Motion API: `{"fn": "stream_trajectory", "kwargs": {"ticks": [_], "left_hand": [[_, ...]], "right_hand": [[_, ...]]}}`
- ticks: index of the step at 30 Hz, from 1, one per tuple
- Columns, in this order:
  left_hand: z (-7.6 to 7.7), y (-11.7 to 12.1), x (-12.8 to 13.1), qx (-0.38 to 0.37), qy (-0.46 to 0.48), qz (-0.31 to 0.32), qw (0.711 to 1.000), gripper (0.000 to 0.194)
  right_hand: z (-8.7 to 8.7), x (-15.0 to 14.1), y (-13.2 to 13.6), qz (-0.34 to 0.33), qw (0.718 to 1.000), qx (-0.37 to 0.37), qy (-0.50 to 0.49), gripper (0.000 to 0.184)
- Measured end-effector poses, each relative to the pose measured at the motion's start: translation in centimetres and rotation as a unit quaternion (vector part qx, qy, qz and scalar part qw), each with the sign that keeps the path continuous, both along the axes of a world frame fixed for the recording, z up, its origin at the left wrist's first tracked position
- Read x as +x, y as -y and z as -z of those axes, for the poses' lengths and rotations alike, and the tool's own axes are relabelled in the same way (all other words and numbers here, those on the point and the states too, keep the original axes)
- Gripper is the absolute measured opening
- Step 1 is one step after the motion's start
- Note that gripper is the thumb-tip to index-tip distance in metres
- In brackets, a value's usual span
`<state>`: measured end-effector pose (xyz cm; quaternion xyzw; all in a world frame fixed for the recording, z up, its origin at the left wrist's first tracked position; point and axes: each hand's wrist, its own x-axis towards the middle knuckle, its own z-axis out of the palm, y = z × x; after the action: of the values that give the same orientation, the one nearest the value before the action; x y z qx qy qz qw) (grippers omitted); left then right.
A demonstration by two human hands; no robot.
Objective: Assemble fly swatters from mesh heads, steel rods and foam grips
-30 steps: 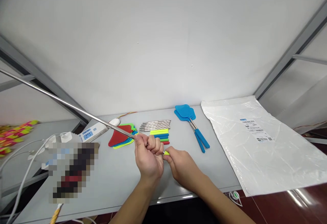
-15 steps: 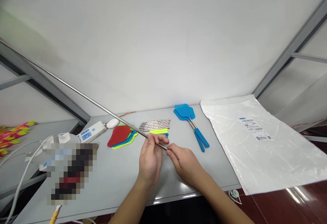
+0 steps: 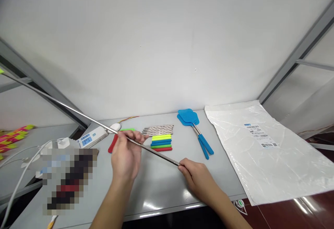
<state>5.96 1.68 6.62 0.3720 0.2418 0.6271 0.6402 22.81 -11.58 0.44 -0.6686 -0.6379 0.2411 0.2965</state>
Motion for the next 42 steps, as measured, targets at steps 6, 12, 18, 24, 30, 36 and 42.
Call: {"fn": "stream_trajectory", "kwargs": {"ticks": [6, 12, 18, 24, 30, 36, 42], "left_hand": [[0.7, -0.9, -1.2, 0.0, -0.017, -0.016, 1.0, 0.033], [2.9, -0.3, -0.1, -0.012, -0.089, -0.079, 0.993, 0.039], [2.8, 0.3, 0.3, 0.003, -0.12, -0.048, 0.992, 0.039], [4.5, 3.8, 2.8, 0.004, -0.219, 0.082, 0.972, 0.04], [1.9, 1.4, 0.2, 0.006, -0.136, 0.116, 0.984, 0.041], [-3.2, -3.8, -4.0, 0.079, -0.001, -0.058, 0.995, 0.035], [-4.2, -5.2, -4.1, 0.112, -0.009, -0.088, 0.99, 0.042]], "right_hand": [[1.0, 0.6, 0.5, 0.02, 0.996, -0.023, 0.08, 0.03], [2.6, 0.2, 0.2, 0.029, 0.991, -0.005, 0.128, 0.031], [2.9, -0.6, -0.4, 0.037, 0.992, 0.013, 0.122, 0.028], [2.4, -3.2, -2.8, 0.041, 0.998, 0.021, -0.037, 0.025], [2.6, -3.4, -3.1, 0.026, 0.998, 0.017, -0.052, 0.024], [2.9, -4.0, -2.2, 0.018, 0.998, 0.049, -0.027, 0.023], [3.7, -4.6, -2.8, 0.031, 0.994, 0.054, 0.094, 0.029]]}}
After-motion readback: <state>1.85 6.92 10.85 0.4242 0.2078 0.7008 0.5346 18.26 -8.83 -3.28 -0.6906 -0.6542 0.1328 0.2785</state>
